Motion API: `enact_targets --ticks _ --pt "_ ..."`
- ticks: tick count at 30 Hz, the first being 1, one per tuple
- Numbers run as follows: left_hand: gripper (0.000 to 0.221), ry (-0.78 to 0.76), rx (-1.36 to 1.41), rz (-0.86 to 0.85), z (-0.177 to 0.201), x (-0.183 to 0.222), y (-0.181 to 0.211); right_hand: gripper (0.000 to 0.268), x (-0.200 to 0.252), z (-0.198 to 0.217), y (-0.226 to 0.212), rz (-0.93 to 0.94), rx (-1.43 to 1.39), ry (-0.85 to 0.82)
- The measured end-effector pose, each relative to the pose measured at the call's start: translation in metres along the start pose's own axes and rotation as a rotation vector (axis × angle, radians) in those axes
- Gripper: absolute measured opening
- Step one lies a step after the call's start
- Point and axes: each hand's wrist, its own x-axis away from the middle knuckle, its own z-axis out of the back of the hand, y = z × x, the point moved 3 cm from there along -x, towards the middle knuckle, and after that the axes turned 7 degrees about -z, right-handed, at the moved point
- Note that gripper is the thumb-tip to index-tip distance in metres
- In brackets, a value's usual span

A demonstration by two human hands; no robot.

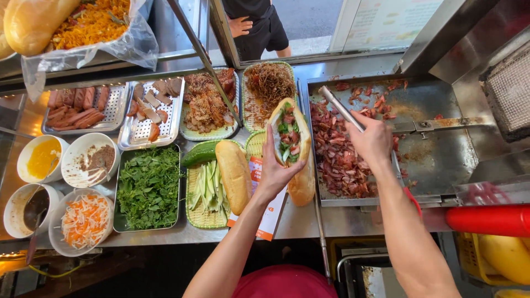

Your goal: Making a Banh Mi sandwich by cutting the bread, spreading pate, adding sauces, vegetables, and meat.

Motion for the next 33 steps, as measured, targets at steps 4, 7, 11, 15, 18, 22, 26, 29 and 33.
enact_targets --ticks 4,7,11,15,18,22,26,29,33 --pt "0.128 0.007 -0.038 -0.051 -0.010 -0.010 -0.002 0.041 0.059 0.059 -0.010 0.029 -0.174 -0.006" --pt "0.130 0.009 -0.014 -0.070 -0.017 -0.009 0.002 0.043 0.105 0.082 -0.032 0.096 -0.214 0.002" --pt "0.135 0.030 -0.008 -0.105 -0.020 -0.003 0.015 0.047 0.141 0.075 -0.053 0.106 -0.145 -0.009" --pt "0.138 0.066 -0.006 -0.087 -0.009 -0.001 0.025 0.047 0.159 0.080 -0.056 0.229 -0.198 0.012" --pt "0.139 0.067 -0.056 -0.092 0.002 0.003 0.033 0.044 0.163 0.077 -0.053 0.293 -0.249 0.031" --pt "0.138 0.040 -0.121 -0.066 0.016 0.012 0.043 0.043 0.169 0.072 -0.048 0.440 -0.173 0.112" --pt "0.136 0.037 -0.113 -0.076 0.034 0.021 0.041 0.044 0.194 0.085 -0.086 0.240 -0.147 0.041" --pt "0.134 0.029 -0.062 -0.099 0.048 0.025 0.049 0.044 0.206 0.068 -0.080 0.180 -0.168 0.030" --pt "0.133 0.015 -0.009 -0.140 0.079 0.027 0.043 0.043 0.249 0.071 -0.108 0.289 -0.146 0.139"
